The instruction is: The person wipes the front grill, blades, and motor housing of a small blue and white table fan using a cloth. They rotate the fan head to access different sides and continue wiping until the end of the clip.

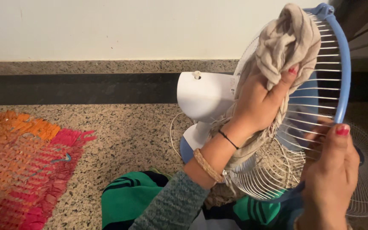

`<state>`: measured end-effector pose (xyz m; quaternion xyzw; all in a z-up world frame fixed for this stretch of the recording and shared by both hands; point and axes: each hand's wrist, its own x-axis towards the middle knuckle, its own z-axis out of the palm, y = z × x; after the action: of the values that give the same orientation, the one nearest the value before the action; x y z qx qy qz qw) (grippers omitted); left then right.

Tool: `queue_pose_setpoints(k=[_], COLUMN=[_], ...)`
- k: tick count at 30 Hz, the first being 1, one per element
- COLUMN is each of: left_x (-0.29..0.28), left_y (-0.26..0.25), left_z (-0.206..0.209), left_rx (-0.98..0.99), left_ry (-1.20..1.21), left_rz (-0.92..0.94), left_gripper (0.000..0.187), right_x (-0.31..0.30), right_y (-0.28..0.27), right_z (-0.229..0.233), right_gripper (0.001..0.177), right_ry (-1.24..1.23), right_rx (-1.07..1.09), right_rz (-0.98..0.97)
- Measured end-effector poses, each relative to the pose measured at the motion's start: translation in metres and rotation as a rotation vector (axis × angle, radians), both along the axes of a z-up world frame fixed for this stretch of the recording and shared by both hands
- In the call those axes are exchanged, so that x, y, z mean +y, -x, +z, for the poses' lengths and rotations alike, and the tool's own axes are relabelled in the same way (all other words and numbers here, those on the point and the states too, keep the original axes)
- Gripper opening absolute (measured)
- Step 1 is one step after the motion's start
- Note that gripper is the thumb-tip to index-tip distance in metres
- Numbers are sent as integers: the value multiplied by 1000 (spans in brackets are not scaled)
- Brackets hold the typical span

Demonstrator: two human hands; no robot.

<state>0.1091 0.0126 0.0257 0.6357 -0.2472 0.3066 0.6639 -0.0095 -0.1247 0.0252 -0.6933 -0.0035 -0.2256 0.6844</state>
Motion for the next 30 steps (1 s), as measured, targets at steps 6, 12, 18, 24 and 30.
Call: queue_pose_setpoints(k=[6,12,18,24,30], left_x=[3,19,25,21,8], left_y=[60,144,154,147,79], left_z=[-18,-28,-33,-35,-28], left_rx=[-7,-147,-184,-249,-180], left_ry=[-48,-85,-165,-238,-125], left_rz=[34,48,73,82,-24], left_gripper=[31,26,24,22,20], right_x=[21,21,12,19,26], right_y=[9,11,6,10,10], right_z=[11,10,5,15,21], right_gripper=[45,45,51,51,48], right_ry=[14,12,22,53,-4], right_rx=[-114,-92,-86,-56,38], right_rz=[-9,-44,8,-41,-123])
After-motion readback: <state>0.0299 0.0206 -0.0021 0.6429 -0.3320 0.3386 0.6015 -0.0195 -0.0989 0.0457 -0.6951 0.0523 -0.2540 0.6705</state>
